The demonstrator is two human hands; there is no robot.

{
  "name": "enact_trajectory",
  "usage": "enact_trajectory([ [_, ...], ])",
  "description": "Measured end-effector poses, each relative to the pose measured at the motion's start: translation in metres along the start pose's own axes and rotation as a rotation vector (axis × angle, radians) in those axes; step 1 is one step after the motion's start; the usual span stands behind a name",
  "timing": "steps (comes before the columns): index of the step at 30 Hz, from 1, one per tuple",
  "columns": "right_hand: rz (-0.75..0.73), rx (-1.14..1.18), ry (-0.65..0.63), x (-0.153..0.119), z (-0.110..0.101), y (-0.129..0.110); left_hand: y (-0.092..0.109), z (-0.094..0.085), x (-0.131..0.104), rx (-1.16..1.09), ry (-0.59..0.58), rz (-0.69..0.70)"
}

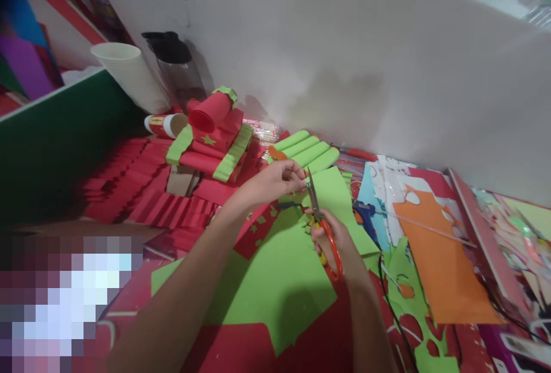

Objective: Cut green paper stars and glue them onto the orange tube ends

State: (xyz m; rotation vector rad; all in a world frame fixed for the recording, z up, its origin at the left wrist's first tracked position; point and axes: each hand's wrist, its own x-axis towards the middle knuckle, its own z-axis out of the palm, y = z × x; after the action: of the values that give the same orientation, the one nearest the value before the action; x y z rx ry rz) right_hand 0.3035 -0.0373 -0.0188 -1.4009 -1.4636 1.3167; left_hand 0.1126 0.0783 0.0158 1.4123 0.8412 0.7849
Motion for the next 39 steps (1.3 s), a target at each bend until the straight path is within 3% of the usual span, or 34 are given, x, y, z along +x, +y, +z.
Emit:
enact_trajectory([
  [17,-0.049,0.076,-0.046,-0.001,0.010,0.000,0.007,-0.010,-0.005,0.141,-0.003,0.003],
  [25,-0.041,0.139,-0.019,-0.004,0.020,-0.002,0.005,-0.010,-0.004,0.067,0.004,-0.042],
  [31,-0.011,0.181,-0.036,-0.004,0.015,0.001,-0.003,-0.012,-0.001,-0.022,-0.047,-0.042],
  [39,-0.032,0.183,-0.090,-0.005,0.008,-0.006,-0.006,-0.012,0.001,-0.048,-0.028,-0.032],
])
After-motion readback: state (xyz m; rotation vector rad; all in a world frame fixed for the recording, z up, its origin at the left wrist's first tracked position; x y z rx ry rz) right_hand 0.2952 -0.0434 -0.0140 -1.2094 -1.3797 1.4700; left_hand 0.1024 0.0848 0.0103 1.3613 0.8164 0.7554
